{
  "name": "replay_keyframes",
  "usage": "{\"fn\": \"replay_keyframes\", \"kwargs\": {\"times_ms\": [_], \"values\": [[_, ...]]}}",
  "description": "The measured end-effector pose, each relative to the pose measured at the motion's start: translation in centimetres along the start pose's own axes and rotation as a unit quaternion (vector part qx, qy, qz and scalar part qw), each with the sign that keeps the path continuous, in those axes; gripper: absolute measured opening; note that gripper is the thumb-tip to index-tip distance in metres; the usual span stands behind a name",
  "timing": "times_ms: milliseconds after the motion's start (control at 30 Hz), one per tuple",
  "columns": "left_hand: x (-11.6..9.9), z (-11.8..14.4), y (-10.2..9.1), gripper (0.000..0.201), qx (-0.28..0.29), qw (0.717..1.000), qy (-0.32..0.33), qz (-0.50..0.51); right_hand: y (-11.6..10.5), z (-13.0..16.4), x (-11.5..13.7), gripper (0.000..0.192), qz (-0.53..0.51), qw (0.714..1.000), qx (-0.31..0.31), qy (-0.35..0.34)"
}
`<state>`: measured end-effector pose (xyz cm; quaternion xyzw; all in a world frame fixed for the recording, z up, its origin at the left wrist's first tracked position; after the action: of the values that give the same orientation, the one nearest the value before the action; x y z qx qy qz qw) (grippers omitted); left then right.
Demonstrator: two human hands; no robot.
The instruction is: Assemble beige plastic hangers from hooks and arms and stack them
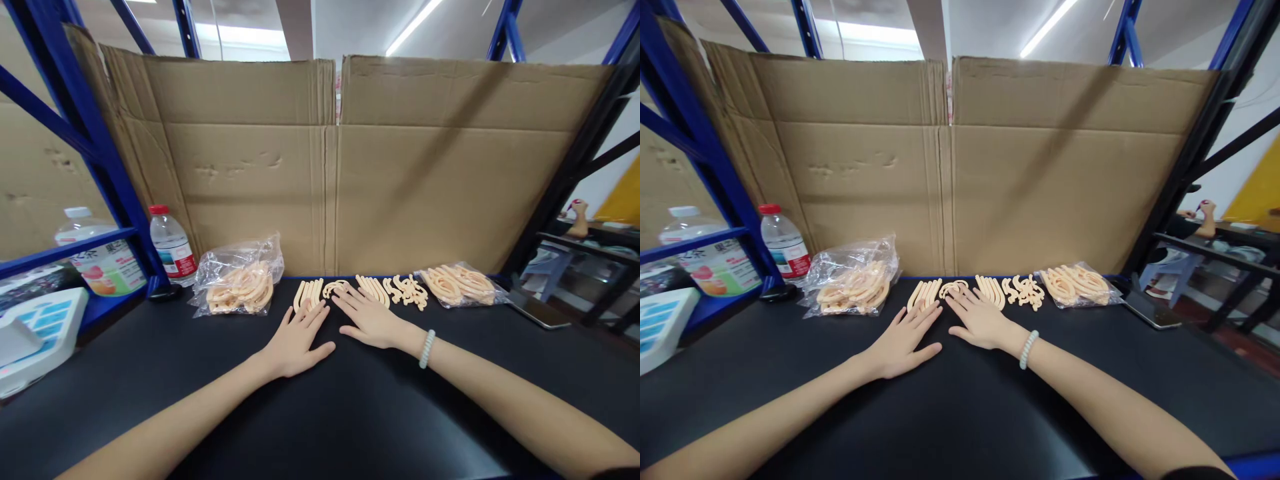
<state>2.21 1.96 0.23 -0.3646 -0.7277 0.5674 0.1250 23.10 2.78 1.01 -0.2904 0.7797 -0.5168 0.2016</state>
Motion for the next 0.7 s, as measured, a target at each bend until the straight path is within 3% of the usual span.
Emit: {"fn": "replay_keyframes", "kwargs": {"times_ms": [200, 333, 433, 567, 633, 700], "values": [[0.0, -1.7, 0.6, 0.069, 0.013, 1.0, -0.025, -0.004, 1.5, -2.2, -1.1, 0.07, 0.003, 0.998, 0.026, 0.056], [-0.1, -2.3, 0.5, 0.07, -0.002, 0.999, -0.04, 0.002, 0.4, -2.4, -1.5, 0.062, 0.006, 0.998, 0.004, 0.069], [0.7, -1.6, 0.0, 0.065, -0.07, 0.996, -0.038, 0.027, -1.4, -1.3, -1.5, 0.051, 0.005, 0.995, -0.072, 0.076], [2.4, -0.1, -0.6, 0.057, -0.131, 0.988, -0.048, 0.058, -2.9, 1.7, -0.5, 0.018, -0.046, 0.975, -0.194, 0.1], [2.9, 0.5, -0.8, 0.056, -0.133, 0.988, -0.053, 0.059, -2.5, 3.2, 0.3, 0.008, -0.079, 0.972, -0.193, 0.111], [3.0, 0.7, -0.8, 0.056, -0.127, 0.989, -0.049, 0.051, -1.9, 4.2, 1.1, 0.014, -0.111, 0.976, -0.161, 0.097]]}}
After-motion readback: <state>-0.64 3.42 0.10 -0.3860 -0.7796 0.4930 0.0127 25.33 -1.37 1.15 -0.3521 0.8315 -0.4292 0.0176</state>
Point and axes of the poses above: each hand's wrist, its own z-axis away from the middle knuckle, its own y-axis out of the palm, x = y × z, the point moved 2 cm from there along -z, towards the middle knuckle, and after that the axes turned 9 degrees about -x, right-handed, at the moved point
